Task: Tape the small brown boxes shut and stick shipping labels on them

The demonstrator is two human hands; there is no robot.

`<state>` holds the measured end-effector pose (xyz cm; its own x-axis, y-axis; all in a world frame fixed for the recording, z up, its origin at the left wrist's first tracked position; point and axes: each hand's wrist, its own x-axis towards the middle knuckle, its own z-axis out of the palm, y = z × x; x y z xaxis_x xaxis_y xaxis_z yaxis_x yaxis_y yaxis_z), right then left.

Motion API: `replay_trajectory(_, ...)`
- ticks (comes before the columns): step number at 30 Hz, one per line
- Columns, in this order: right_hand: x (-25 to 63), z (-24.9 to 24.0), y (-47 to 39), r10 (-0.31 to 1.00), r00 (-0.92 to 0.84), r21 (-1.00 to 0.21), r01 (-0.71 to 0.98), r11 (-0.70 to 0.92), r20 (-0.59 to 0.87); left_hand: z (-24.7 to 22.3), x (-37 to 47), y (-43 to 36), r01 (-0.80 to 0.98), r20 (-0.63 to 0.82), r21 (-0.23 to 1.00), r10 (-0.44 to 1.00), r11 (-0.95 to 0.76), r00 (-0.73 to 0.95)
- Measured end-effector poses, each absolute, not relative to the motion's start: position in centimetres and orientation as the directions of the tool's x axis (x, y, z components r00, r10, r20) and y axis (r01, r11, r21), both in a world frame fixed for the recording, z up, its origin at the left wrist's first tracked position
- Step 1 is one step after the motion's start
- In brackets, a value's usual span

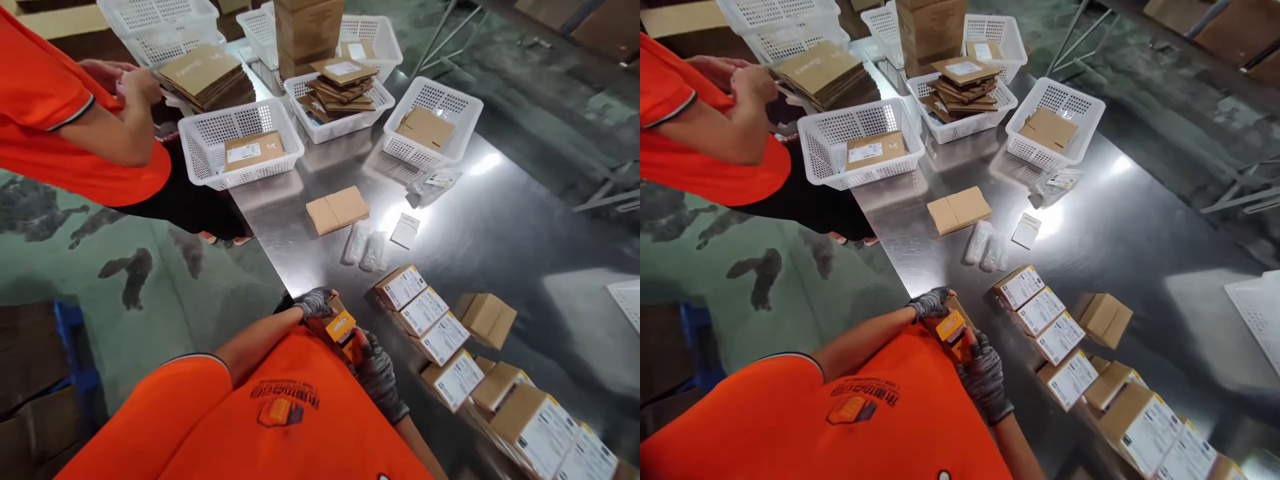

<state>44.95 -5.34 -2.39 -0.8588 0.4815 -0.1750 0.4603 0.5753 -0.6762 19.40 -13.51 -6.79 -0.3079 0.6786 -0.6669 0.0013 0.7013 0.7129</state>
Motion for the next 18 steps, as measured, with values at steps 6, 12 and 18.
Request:
replay_trajectory(6,45.6,-2.9,-4.9,0.476,-0.851,-0.572,0.509,0.643,-0.223,-4.7,17.9,-14.2,-0.086,-0.692,0.704,0.653,0.705,-0.308)
replay_trajectory(12,46.0,-3.8,-5.0,0.463,-0.883,-0.547,0.425,0.722,-0.076,-3.1,17.8,-15.5,-0.248,-0.789,0.611,0.555,0.752,-0.263)
replay_trajectory(18,46.2,-3.8,-5.5,0.457,-0.888,-0.512,0.370,0.775,0.051,-2.9,20.5,-15.1,-0.486,-0.755,0.492,0.632,0.722,0.175)
